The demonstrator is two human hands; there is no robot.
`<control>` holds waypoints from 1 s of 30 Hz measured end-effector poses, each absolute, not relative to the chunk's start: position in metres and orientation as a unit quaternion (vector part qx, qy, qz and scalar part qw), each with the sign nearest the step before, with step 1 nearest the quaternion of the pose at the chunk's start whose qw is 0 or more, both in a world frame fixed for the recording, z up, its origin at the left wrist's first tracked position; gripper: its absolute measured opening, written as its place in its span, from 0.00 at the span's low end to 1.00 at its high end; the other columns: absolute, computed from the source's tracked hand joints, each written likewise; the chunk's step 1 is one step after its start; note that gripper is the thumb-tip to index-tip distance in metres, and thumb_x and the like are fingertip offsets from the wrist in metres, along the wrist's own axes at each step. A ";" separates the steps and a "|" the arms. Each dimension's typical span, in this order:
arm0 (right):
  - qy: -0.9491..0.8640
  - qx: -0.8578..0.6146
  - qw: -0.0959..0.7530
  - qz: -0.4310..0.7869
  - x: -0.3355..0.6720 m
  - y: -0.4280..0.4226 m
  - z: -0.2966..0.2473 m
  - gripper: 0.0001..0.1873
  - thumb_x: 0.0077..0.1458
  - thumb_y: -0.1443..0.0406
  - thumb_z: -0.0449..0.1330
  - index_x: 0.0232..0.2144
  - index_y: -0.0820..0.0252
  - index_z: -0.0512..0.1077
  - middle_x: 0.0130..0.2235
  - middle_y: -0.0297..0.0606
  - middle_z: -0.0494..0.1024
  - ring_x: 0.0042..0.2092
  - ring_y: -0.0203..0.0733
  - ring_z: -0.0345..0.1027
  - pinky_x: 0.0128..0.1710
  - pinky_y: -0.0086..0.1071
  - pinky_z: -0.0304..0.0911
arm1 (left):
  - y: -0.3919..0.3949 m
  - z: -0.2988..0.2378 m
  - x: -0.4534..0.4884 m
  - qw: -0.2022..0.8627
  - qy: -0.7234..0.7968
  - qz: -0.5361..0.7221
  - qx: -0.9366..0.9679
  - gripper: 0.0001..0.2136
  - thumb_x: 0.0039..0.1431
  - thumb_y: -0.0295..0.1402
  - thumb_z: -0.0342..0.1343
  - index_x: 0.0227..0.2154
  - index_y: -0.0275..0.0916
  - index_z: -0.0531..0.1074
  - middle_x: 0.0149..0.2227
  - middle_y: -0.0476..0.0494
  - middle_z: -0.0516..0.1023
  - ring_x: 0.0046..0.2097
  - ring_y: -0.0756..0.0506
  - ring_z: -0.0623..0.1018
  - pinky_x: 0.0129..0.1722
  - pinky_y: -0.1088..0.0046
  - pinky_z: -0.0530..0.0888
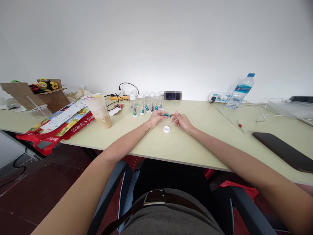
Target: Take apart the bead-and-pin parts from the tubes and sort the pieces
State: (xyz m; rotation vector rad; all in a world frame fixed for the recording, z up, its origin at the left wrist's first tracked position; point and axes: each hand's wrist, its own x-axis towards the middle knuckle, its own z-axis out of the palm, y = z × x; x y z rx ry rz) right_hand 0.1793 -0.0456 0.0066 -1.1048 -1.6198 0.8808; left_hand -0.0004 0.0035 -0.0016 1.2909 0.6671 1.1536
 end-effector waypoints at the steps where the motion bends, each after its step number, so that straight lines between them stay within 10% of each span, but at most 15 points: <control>1: -0.662 -0.452 0.477 0.360 0.179 -0.045 0.006 0.34 0.55 0.41 0.46 0.39 0.65 0.72 0.29 0.39 0.74 0.19 0.29 0.60 0.18 0.25 0.55 | 0.003 -0.002 0.000 0.600 0.287 0.498 0.557 0.17 0.29 0.25 0.70 0.29 0.32 0.77 0.30 0.44 0.78 0.34 0.49 0.76 0.47 0.65 0.70; 30: -0.660 -0.461 0.472 0.359 0.177 -0.047 0.008 0.35 0.56 0.41 0.45 0.38 0.66 0.72 0.30 0.41 0.73 0.20 0.29 0.60 0.18 0.25 0.55 | 0.001 0.001 0.000 0.600 0.290 0.497 0.556 0.16 0.30 0.24 0.69 0.29 0.33 0.76 0.30 0.43 0.79 0.34 0.49 0.76 0.48 0.63 0.69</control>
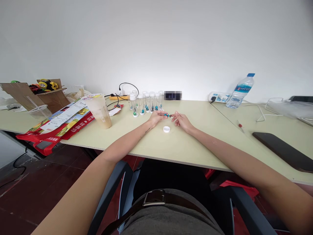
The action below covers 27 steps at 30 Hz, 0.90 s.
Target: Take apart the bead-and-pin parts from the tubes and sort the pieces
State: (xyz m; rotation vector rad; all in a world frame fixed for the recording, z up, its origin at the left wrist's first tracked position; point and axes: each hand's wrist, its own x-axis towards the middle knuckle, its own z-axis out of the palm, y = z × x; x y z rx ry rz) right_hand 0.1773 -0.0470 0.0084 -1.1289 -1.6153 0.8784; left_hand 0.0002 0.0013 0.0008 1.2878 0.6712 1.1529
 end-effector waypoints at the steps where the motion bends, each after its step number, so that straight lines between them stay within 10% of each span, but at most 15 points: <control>1: -0.660 -0.461 0.473 0.358 0.177 -0.047 0.008 0.34 0.56 0.42 0.45 0.38 0.66 0.72 0.30 0.41 0.73 0.20 0.29 0.60 0.18 0.25 0.55 | 0.001 0.001 0.000 0.600 0.289 0.498 0.555 0.16 0.30 0.24 0.69 0.29 0.33 0.76 0.31 0.43 0.79 0.34 0.49 0.76 0.48 0.63 0.69; 27: -0.660 -0.466 0.466 0.359 0.177 -0.051 0.012 0.35 0.55 0.41 0.44 0.38 0.66 0.73 0.31 0.42 0.74 0.20 0.30 0.61 0.18 0.25 0.55 | 0.000 0.002 -0.001 0.600 0.287 0.496 0.559 0.17 0.29 0.25 0.70 0.29 0.32 0.76 0.30 0.43 0.79 0.34 0.48 0.76 0.47 0.64 0.69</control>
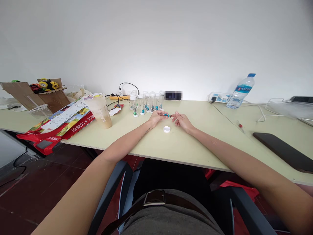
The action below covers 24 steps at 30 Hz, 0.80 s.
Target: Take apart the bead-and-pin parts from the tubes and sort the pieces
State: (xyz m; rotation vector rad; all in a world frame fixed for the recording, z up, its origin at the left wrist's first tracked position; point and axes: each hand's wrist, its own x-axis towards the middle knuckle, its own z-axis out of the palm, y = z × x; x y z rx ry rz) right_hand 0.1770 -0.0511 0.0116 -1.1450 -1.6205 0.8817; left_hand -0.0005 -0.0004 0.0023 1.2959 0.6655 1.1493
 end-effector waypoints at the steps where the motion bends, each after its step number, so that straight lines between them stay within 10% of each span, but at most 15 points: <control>1: -0.660 -0.466 0.467 0.359 0.177 -0.051 0.012 0.35 0.55 0.41 0.44 0.39 0.66 0.72 0.31 0.42 0.74 0.20 0.30 0.61 0.18 0.25 0.55 | 0.000 0.002 0.000 0.600 0.286 0.495 0.560 0.17 0.30 0.25 0.70 0.29 0.32 0.76 0.29 0.43 0.79 0.34 0.48 0.76 0.47 0.64 0.69; 24: -0.664 -0.462 0.469 0.355 0.178 -0.048 0.009 0.34 0.56 0.42 0.44 0.40 0.66 0.72 0.31 0.41 0.74 0.19 0.29 0.60 0.18 0.24 0.55 | 0.003 -0.001 -0.001 0.598 0.287 0.498 0.559 0.17 0.29 0.25 0.70 0.29 0.33 0.76 0.31 0.44 0.79 0.34 0.49 0.76 0.47 0.64 0.70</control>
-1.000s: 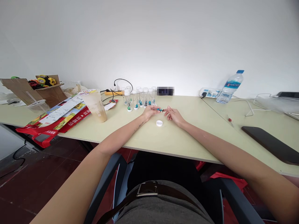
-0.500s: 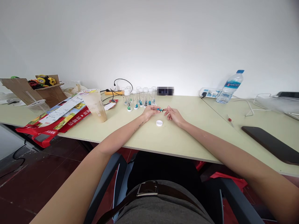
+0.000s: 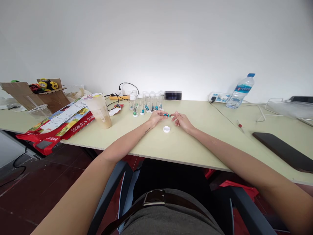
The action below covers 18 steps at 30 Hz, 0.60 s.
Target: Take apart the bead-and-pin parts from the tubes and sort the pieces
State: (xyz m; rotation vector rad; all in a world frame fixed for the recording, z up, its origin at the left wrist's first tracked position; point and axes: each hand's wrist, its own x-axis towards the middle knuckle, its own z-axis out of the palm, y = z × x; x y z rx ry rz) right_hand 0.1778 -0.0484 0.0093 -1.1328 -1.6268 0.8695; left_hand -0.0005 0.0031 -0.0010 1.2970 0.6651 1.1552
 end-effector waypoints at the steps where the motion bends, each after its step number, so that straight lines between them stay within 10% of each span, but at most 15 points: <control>1: -0.664 -0.461 0.470 0.354 0.178 -0.048 0.009 0.34 0.56 0.42 0.44 0.41 0.65 0.72 0.31 0.41 0.74 0.20 0.29 0.61 0.18 0.24 0.56 | 0.003 -0.001 -0.001 0.598 0.286 0.498 0.559 0.17 0.29 0.25 0.70 0.29 0.33 0.76 0.31 0.44 0.79 0.34 0.49 0.76 0.47 0.64 0.70; 18: -0.666 -0.464 0.470 0.346 0.177 -0.049 0.010 0.34 0.56 0.41 0.45 0.38 0.64 0.73 0.36 0.44 0.75 0.20 0.29 0.61 0.18 0.25 0.56 | 0.003 -0.001 -0.001 0.598 0.288 0.496 0.560 0.17 0.30 0.25 0.70 0.29 0.33 0.76 0.31 0.44 0.79 0.34 0.49 0.76 0.47 0.64 0.69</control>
